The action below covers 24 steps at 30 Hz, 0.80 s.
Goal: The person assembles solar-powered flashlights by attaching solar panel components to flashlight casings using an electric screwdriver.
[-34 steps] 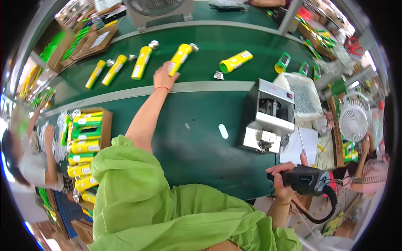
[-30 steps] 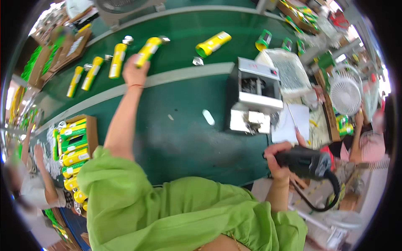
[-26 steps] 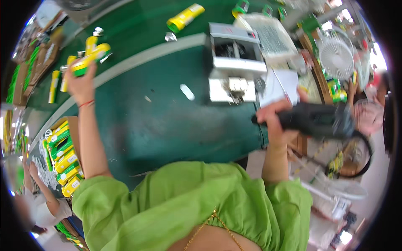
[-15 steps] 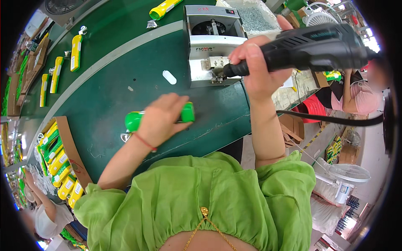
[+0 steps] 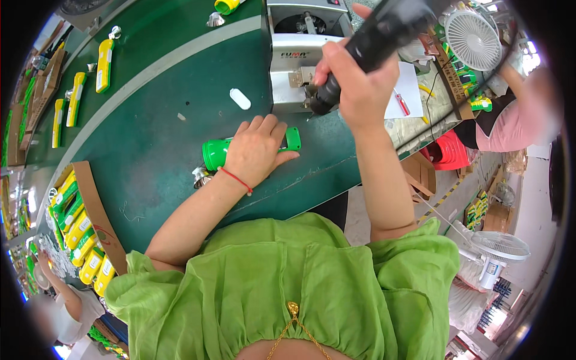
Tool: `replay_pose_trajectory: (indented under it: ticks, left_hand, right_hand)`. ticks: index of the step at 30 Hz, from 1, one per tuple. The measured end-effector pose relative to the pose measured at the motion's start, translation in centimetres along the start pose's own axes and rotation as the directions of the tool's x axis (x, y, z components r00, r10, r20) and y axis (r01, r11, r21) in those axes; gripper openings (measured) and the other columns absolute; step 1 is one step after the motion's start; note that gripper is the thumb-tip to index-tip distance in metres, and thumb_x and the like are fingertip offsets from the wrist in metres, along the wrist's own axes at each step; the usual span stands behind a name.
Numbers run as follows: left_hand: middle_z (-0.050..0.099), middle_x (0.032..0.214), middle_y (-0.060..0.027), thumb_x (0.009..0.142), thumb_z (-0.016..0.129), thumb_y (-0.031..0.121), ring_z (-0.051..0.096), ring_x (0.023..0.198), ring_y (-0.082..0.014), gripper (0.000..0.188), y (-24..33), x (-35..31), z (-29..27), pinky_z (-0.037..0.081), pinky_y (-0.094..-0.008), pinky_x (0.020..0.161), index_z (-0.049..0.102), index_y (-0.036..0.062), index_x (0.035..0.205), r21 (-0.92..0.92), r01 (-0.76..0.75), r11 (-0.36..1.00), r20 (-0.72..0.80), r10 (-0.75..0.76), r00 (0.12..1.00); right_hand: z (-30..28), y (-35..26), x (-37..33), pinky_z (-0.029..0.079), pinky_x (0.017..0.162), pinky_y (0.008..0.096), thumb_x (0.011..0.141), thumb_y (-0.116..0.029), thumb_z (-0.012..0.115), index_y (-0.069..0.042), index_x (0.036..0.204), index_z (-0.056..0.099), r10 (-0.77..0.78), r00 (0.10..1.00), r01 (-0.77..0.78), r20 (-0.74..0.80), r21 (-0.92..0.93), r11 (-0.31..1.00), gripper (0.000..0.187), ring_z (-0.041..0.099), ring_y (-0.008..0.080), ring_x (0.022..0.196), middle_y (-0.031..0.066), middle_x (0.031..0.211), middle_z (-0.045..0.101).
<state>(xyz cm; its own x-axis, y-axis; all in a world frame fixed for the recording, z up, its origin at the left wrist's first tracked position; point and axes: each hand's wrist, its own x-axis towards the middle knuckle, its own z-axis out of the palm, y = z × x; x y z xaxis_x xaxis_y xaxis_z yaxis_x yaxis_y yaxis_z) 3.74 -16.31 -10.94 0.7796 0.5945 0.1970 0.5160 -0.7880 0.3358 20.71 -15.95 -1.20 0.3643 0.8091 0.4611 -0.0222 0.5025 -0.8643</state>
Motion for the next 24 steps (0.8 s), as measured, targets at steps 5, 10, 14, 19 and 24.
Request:
replay_pose_trajectory:
  ticks: [5,10,14,19,24]
  left_hand:
    - [0.056,0.097,-0.0056,0.075,0.073,0.045,0.057,0.087,-0.0226,0.054,-0.1,-0.1,0.2,0.047,-0.0355,0.075,0.064,0.0042,0.109,-0.027,-0.005,1.000,-0.005,0.005,1.000]
    - [0.056,0.096,-0.0054,0.074,0.073,0.045,0.056,0.086,-0.0223,0.055,-0.1,-0.4,0.3,0.047,-0.0347,0.075,0.064,0.0042,0.110,-0.038,-0.005,0.999,-0.029,0.004,1.000]
    - [0.055,0.096,-0.0051,0.073,0.074,0.044,0.056,0.086,-0.0221,0.055,-0.2,-0.4,0.2,0.047,-0.0347,0.075,0.064,0.0043,0.110,-0.039,0.007,0.999,-0.018,-0.007,1.000]
    - [0.055,0.095,-0.0043,0.073,0.074,0.043,0.055,0.086,-0.0214,0.054,-0.3,-0.5,0.4,0.046,-0.0348,0.073,0.064,0.0046,0.110,-0.036,0.009,0.999,-0.020,-0.010,1.000]
    - [0.053,0.092,-0.0043,0.072,0.074,0.044,0.055,0.083,-0.0208,0.054,-0.3,-0.2,0.4,0.046,-0.0342,0.072,0.064,0.0046,0.108,-0.048,0.005,0.999,-0.031,-0.007,1.000]
  right_hand:
    - [0.6,1.1,-2.9,0.052,0.054,0.0299,0.084,0.002,0.062,0.007,0.136,0.033,-0.105,0.994,0.105,0.006,-0.119,0.987,0.059,0.060,0.0161,0.054,0.0068,0.067,0.060]
    - [1.0,1.9,-3.6,0.052,0.056,0.0294,0.084,0.002,0.062,0.006,0.134,0.035,-0.082,0.997,0.083,0.010,-0.096,0.992,0.057,0.061,0.0158,0.055,0.0074,0.069,0.061]
    - [0.6,2.2,-3.5,0.051,0.056,0.0289,0.084,0.001,0.063,0.006,0.133,0.034,-0.127,0.991,0.130,0.030,-0.125,0.984,0.057,0.061,0.0154,0.055,0.0079,0.070,0.062]
    - [0.3,2.6,-3.5,0.051,0.055,0.0287,0.084,0.003,0.063,0.005,0.133,0.032,-0.131,0.988,0.141,0.078,-0.146,0.979,0.059,0.060,0.0150,0.055,0.0086,0.071,0.062]
    - [0.5,4.1,-4.7,0.050,0.054,0.0272,0.083,0.007,0.063,0.004,0.125,0.035,-0.060,0.997,0.067,0.039,-0.209,0.976,0.051,0.060,0.0139,0.056,0.0084,0.070,0.061]
